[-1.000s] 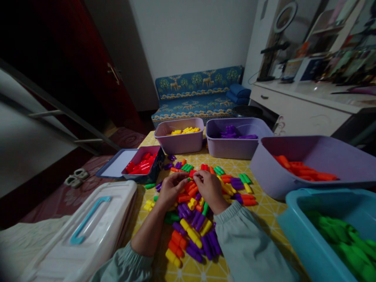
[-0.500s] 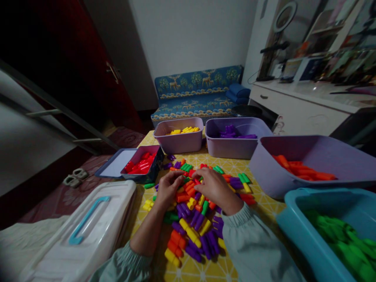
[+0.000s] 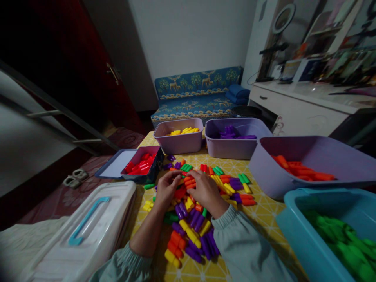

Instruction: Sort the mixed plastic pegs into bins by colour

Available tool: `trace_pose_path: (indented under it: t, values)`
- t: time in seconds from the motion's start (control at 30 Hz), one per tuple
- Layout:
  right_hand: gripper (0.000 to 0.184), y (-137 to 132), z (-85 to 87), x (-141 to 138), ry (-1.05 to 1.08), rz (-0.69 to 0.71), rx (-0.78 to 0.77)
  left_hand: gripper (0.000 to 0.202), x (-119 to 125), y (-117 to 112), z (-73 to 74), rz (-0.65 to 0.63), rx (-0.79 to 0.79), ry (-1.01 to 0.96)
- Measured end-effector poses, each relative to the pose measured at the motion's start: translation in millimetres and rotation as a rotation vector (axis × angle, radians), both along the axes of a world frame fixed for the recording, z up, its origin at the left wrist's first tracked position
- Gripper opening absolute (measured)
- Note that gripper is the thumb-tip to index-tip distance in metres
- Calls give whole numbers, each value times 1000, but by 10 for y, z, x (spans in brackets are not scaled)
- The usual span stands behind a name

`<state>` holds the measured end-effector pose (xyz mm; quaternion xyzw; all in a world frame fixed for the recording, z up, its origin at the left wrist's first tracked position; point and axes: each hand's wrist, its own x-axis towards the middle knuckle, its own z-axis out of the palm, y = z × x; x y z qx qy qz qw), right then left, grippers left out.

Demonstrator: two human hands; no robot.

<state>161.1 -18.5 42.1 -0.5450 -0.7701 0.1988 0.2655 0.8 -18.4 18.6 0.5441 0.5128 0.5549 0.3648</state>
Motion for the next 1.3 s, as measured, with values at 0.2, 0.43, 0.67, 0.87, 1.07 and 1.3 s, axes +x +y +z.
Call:
trace_pose_path:
  t: [0.2, 0.43, 0.67, 0.87, 1.07, 1.3]
  values:
    - [26, 79, -74, 41, 295, -124, -66, 26, 28, -28, 40, -66, -30, -11]
    - [20, 93, -98, 34, 518, -92, -183, 26, 18, -20, 16, -72, -40, -47]
    - [14, 80, -94, 14, 599, -44, -175, 26, 10, -38, 21, -57, -39, -13]
    - [18, 56, 5, 13, 661, -96, -84, 48, -5, -33, 47, 16, -26, 27]
    - [27, 32, 67, -22, 890, -108, -199, 51, -10, -22, 17, -7, -36, 10]
    - [33, 55, 76, -7, 1045, -119, -270, 36, 26, 9, -14, 42, -23, -95]
